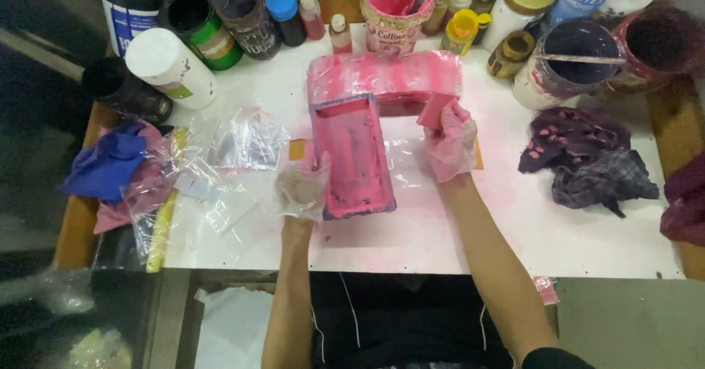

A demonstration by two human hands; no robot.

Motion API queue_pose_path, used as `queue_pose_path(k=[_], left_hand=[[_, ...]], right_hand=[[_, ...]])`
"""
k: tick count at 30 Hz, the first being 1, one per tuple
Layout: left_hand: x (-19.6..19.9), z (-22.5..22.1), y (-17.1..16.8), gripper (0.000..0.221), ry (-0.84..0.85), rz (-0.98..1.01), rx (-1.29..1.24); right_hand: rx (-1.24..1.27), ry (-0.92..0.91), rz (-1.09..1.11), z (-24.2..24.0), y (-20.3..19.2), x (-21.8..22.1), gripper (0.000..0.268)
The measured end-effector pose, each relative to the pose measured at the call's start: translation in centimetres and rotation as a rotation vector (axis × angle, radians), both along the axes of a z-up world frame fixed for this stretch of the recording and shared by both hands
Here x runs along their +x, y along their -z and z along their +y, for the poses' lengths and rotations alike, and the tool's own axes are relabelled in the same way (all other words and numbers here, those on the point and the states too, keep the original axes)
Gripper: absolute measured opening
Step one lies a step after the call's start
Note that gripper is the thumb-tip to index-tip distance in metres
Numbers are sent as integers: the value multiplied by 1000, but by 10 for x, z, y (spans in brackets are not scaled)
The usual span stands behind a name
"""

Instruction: Preparing and cleaning a screen printing frame with pink ink on a workbench

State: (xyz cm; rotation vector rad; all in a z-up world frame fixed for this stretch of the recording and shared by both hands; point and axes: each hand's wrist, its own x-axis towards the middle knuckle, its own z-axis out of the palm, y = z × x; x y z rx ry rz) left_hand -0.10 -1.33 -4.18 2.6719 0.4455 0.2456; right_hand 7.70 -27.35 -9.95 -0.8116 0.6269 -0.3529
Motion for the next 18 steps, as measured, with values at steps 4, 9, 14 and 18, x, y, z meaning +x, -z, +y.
queue_pose_path(k=[4,9,14,18], left_hand=[[11,-19,19,47,201,47,-30],[13,-29,13,58,236,202,-33],[13,-28,21,59,228,257,-58],[4,-29,4,64,249,329,-27]], right_hand=[[91,64,-1,-10,1,4,34],[147,76,14,-15,-5,3,33],[168,53,34,-9,-12,2,35],[166,58,50,-12,13,11,34]])
